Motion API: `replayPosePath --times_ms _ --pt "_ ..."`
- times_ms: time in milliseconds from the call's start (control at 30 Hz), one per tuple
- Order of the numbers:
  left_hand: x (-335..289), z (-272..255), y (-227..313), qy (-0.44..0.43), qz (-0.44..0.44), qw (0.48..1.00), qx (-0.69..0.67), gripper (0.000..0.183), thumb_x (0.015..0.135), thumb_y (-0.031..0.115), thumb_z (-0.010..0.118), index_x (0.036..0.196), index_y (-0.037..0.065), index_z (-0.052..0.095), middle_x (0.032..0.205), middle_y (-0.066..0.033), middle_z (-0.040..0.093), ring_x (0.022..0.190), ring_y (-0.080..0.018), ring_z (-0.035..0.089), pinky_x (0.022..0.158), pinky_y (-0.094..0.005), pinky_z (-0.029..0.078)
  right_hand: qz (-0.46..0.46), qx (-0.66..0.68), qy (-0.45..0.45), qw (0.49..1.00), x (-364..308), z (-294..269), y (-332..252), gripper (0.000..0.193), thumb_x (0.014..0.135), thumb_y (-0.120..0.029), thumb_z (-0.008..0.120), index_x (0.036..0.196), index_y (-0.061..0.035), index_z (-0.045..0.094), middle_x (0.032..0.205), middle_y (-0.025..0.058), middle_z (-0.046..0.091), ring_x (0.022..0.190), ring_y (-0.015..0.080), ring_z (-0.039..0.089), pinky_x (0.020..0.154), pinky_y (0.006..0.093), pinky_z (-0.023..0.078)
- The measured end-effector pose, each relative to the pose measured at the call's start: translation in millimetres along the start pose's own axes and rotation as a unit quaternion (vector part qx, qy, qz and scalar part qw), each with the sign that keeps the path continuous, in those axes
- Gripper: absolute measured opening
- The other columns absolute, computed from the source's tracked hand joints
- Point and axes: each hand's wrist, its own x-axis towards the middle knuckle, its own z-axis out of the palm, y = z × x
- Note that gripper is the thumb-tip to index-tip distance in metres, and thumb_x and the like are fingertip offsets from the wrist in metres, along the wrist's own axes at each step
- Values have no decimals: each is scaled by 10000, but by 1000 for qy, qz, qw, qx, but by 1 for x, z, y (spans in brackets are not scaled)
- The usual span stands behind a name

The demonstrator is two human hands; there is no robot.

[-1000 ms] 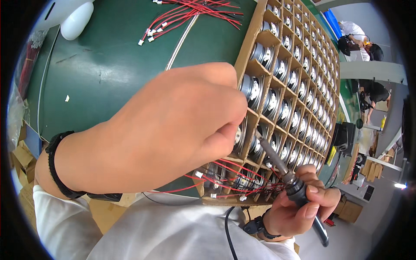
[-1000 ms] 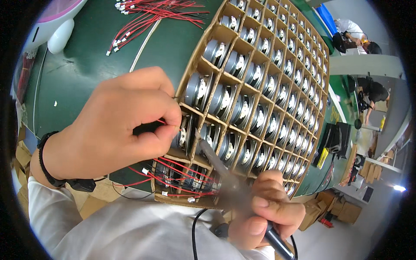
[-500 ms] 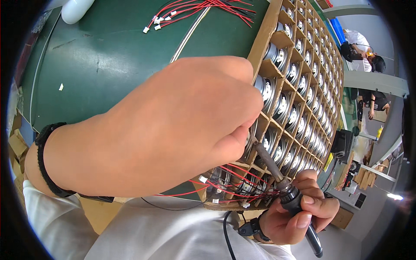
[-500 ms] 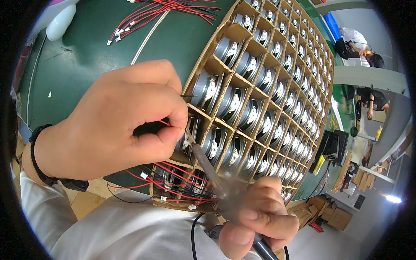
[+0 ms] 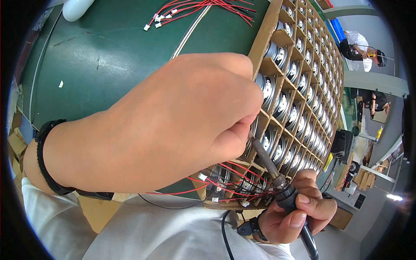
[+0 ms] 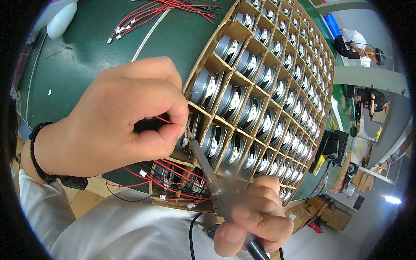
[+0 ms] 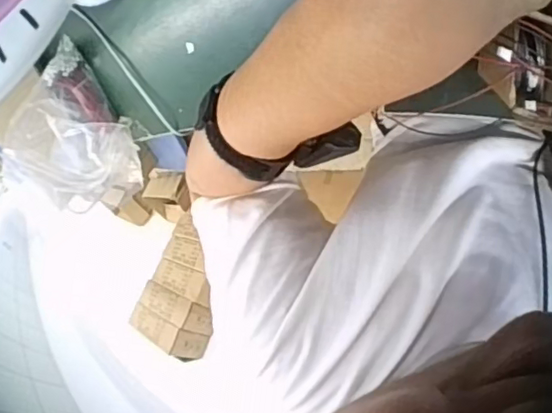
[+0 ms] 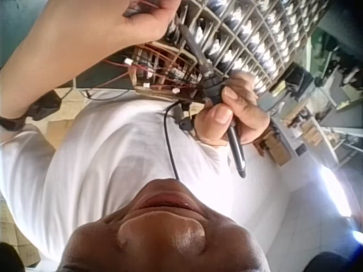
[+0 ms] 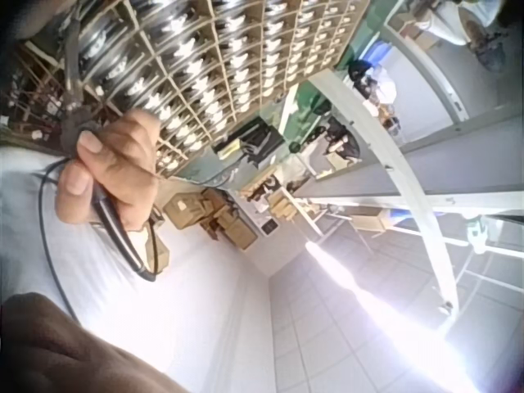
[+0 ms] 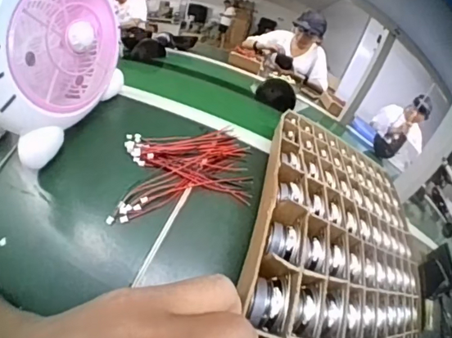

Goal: Soldering red and black electrical wires onto the terminals of small circular speakers.

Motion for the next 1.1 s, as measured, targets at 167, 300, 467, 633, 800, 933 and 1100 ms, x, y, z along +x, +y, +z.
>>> replayPosePath --times_ms 167,300,467,633,800,933,1100 --pt "0 0 0 1 4 1000 -10 123 710 -25 696 770 37 608 794 -67 542 663 -197 530 559 -309 420 0 4 -6 1000 0 -1 0 262 921 -293 648 906 -93 481 499 -32 414 483 95 345 693 361 325" --pt "1 0 0 0 4 1000 2 125 709 -24 698 764 36 604 788 -67 545 668 -199 533 560 -311 423 -5 -4 -4 1000 1 -1 1 277 925 -308 655 907 -93 482 496 -32 413 476 94 348 690 362 330" --pt "1 0 1 2 -1 1000 -8 126 707 -24 701 761 34 602 782 -67 545 672 -197 536 562 -310 425 8 -17 -10 1000 0 -2 -2 306 931 -339 662 905 -95 479 504 -35 402 493 98 341 700 367 334" --pt "2 1 2 0 -7 1000 -4 127 708 -23 706 764 33 607 787 -68 547 677 -196 541 567 -306 430 5 -32 -27 999 1 -4 -4 336 939 -367 661 905 -96 465 516 -30 394 528 106 333 718 381 330" --pt "2 1 2 -2 -8 1000 -1 128 708 -27 709 765 30 610 794 -69 547 679 -197 543 569 -304 432 -16 -50 -49 997 1 -6 -4 358 951 -391 655 911 -94 458 561 -20 405 560 115 343 725 397 329" --pt "3 2 2 0 -7 1000 -9 128 708 -29 709 765 28 610 801 -70 546 681 -199 544 570 -305 433 -28 -52 -60 996 0 -7 -3 358 959 -392 649 918 -92 459 597 -14 411 579 118 345 728 401 324" --pt "3 2 3 -5 -8 1000 -5 128 708 -30 708 765 28 609 795 -72 548 685 -201 546 572 -306 435 -33 -54 -61 996 -1 -9 -3 355 966 -389 643 935 -88 459 598 -13 412 582 117 341 720 401 320"
